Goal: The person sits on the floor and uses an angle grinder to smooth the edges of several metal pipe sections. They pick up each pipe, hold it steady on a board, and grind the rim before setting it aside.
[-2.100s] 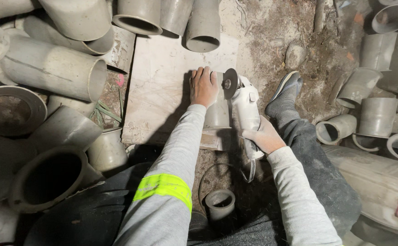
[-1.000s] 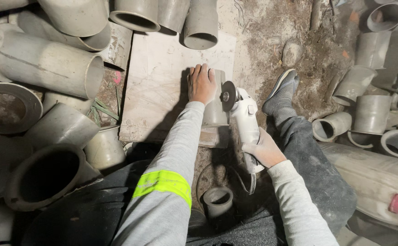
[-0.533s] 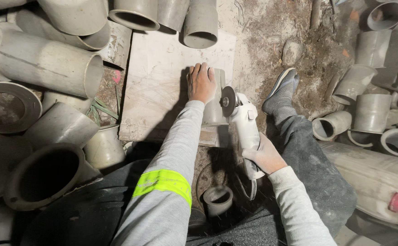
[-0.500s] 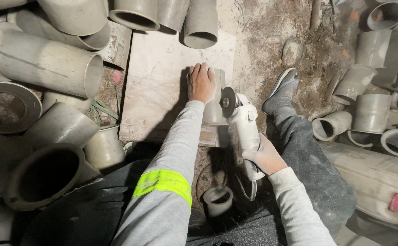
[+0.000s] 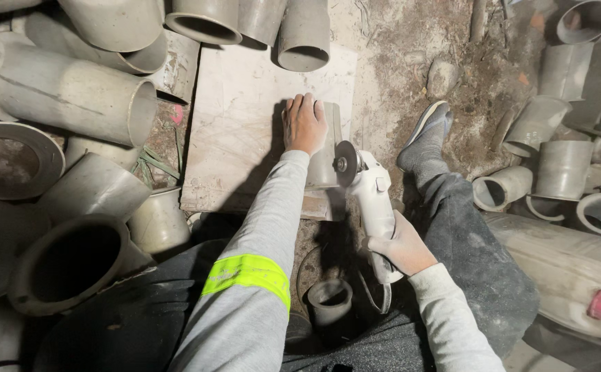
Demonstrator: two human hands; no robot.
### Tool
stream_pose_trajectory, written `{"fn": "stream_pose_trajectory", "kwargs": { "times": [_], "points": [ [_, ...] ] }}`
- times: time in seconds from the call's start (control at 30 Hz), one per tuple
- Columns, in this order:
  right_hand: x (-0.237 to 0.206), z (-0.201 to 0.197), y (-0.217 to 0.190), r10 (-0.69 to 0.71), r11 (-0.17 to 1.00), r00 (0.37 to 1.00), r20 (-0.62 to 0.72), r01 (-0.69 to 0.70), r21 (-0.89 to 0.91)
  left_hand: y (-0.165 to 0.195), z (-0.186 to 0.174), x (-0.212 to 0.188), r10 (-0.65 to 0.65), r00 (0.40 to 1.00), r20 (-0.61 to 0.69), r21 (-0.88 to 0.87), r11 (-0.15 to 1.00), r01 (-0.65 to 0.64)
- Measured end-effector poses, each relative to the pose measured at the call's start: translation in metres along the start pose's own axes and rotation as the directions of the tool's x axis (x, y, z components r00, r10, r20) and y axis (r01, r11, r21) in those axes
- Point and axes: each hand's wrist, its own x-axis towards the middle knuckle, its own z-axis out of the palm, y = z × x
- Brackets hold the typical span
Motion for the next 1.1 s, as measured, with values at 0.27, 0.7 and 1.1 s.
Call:
{"fn": "stream_pose_trajectory", "kwargs": {
  "times": [0.27, 0.7, 1.1],
  "points": [
    [-0.011, 0.002, 0.008, 0.007, 1.0, 1.0, 0.004, -0.007, 0.024, 0.005, -0.014, 0.001, -0.01, 1.0, 0.019, 0.027, 1.0, 0.01],
    [-0.064, -0.081, 0.028, 0.004, 0.87, 0.998, -0.063, 0.028, 0.493, 0.036, -0.06, 0.015, -0.13, 0.837, 0.532, 0.072, 0.991, 0.109],
    [-0.055, -0.081, 0.098, 0.032, 0.926, 0.999, -0.004, -0.028, 0.375, 0.29, -0.119, 0.034, -0.133, 0.786, 0.603, 0.671, 0.618, -0.41]
  ]
}}
